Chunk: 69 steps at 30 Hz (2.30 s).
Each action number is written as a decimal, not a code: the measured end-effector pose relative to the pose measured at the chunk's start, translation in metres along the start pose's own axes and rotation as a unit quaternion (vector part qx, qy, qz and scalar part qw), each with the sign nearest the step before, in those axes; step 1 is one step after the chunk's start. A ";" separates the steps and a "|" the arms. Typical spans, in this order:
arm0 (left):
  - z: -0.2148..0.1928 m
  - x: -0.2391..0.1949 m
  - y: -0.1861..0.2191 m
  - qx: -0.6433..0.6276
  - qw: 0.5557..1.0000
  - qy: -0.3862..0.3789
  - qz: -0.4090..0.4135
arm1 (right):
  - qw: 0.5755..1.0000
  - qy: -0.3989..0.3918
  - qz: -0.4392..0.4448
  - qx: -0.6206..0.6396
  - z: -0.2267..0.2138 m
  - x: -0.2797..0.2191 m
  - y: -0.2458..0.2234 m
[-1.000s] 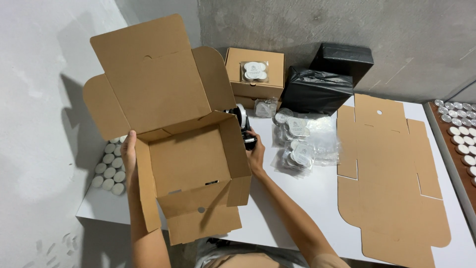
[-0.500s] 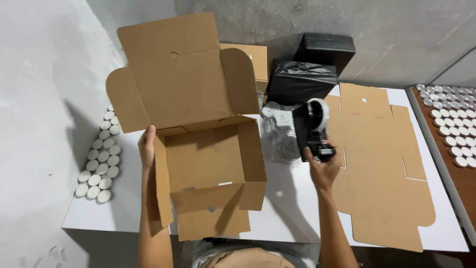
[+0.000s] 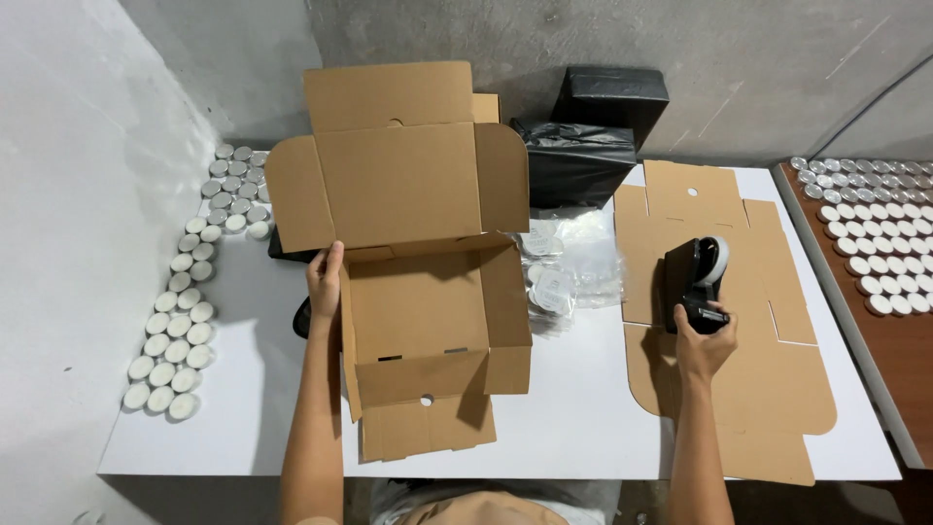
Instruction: Folding a cardboard shipping box and packing it with small white containers.
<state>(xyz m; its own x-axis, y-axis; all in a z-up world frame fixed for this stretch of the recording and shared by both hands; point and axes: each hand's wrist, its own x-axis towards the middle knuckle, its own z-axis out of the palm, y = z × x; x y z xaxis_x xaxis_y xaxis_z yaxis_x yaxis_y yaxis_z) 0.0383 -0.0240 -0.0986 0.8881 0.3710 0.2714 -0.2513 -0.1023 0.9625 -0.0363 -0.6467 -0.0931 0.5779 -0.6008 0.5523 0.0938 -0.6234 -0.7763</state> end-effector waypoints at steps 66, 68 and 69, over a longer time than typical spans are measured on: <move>-0.035 -0.070 0.150 0.517 0.787 -0.311 -0.129 | 0.920 -0.319 0.087 0.211 0.199 -0.061 -0.156; -0.052 -0.063 0.099 0.552 0.784 -0.274 -0.071 | 0.922 -0.317 0.083 0.204 0.199 -0.061 -0.155; -0.059 -0.058 0.074 0.583 0.777 -0.237 -0.009 | 0.927 -0.311 0.077 0.197 0.198 -0.059 -0.155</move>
<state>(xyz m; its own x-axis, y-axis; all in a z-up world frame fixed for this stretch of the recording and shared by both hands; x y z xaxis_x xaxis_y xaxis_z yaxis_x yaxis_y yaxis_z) -0.0541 0.0010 -0.0435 0.9989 0.0280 -0.0374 0.0362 -0.9704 0.2387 0.0756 -0.4150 -0.0657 0.9530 -0.1871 0.2382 0.1884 -0.2498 -0.9498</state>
